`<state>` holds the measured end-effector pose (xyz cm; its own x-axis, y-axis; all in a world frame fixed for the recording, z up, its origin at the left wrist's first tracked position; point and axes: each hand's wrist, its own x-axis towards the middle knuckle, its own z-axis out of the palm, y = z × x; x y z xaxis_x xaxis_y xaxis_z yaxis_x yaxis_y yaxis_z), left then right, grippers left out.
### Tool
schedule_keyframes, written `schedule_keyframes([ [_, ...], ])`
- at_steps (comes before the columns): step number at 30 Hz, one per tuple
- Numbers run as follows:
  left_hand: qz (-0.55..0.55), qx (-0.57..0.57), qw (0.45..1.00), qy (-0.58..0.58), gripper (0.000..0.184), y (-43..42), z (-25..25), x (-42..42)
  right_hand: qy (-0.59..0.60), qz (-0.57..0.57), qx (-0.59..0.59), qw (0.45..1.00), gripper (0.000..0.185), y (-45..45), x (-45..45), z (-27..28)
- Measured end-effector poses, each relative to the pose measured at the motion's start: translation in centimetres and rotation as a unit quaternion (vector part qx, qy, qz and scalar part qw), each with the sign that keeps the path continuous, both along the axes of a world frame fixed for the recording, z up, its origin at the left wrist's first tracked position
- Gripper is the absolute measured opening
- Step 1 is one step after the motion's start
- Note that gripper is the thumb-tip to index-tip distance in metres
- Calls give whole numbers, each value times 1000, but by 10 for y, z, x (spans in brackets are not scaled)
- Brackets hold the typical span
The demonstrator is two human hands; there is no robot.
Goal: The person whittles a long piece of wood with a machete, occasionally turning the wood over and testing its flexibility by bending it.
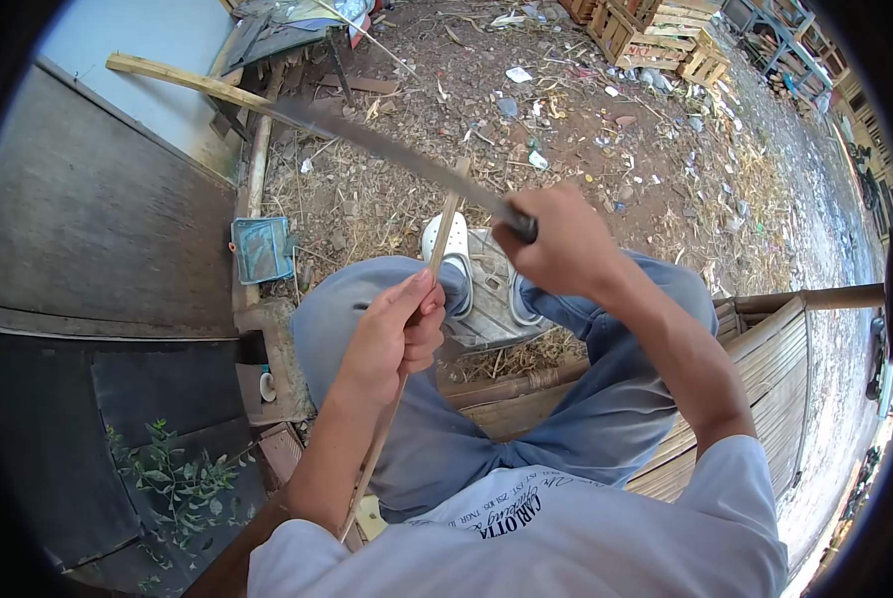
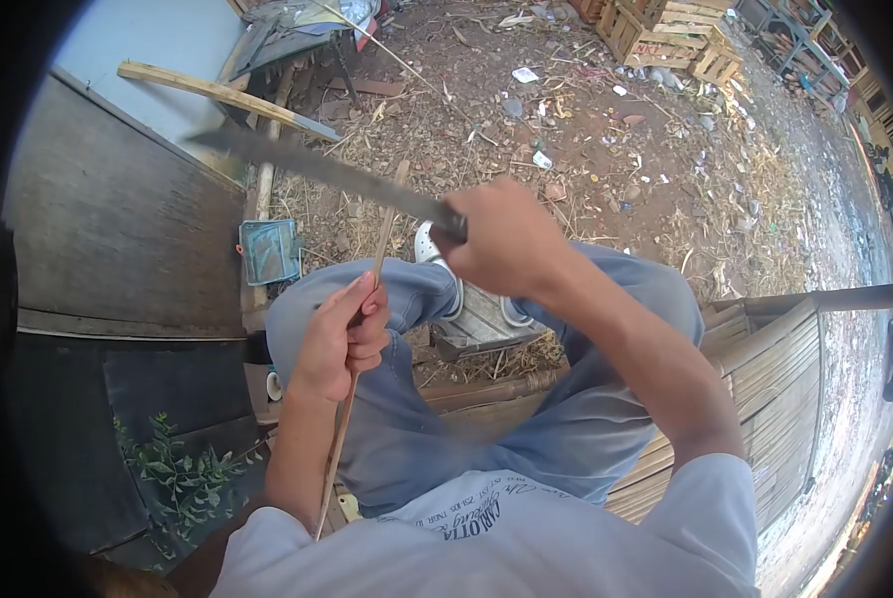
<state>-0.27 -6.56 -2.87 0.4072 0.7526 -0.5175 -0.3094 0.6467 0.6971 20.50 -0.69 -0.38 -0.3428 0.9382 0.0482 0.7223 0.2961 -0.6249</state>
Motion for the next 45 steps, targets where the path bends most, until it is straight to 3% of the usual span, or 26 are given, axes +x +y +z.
schedule_keyframes([
  [3, -14, -15, 1000, -16, 34, 0, 0, 3, -87, 103, -8, 991, 19, -4, -17, -17],
  [12, -11, 44, 998, 43, 36, -8, -5, 2, -123, 100, 35, 987, 16, -5, -22, -33],
  [14, 21, 39, 998, 49, 36, -11, -5, -1, -136, 62, 17, 989, 23, 17, -14, -35],
  [15, 53, 40, 996, 50, 36, -10, -3, -3, -92, -40, -15, 995, 23, 44, 1, -35],
  [16, 17, 78, 995, 60, 38, -22, -6, -2, -46, -140, -45, 988, 24, 67, 21, -34],
  [18, 13, 53, 997, 52, 38, -25, -10, -3, -75, -192, 38, 978, 24, 85, 49, -11],
  [23, 20, 18, 999, 27, 38, -16, -10, 1, -14, -93, 33, 995, 22, 20, 13, -6],
  [28, -3, -12, 1000, 0, 38, -17, -7, -4, -99, 132, 61, 984, 18, -13, -17, -29],
  [34, -8, 26, 1000, 13, 38, -20, -10, -3, -134, 143, 50, 979, 20, -9, -17, -35],
  [35, -10, 25, 1000, 14, 38, -21, -11, -3, -155, 138, 48, 977, 22, -4, -15, -35],
  [37, -5, 48, 997, 66, 38, -28, -11, -3, -128, -49, -32, 990, 27, 42, 2, -46],
  [39, -11, 52, 996, 69, 37, -35, -16, -1, -113, -158, 19, 981, 34, 88, 44, -40],
  [40, -7, 51, 996, 70, 36, -36, -16, 0, -115, -160, 24, 980, 34, 86, 53, -38],
  [42, 26, 55, 997, 46, 35, -25, -8, -1, 66, -220, 27, 973, 39, 86, 59, -31],
  [43, 54, 50, 997, 29, 33, -19, -3, -1, 63, -213, 30, 975, 39, 76, 52, -20],
  [44, 60, 50, 997, 29, 33, -13, 6, 2, 219, -206, -69, 951, 39, 59, 43, -10],
  [45, 53, 74, 995, 30, 31, -2, 17, 5, 370, -193, -167, 893, 44, 44, 33, -1],
])
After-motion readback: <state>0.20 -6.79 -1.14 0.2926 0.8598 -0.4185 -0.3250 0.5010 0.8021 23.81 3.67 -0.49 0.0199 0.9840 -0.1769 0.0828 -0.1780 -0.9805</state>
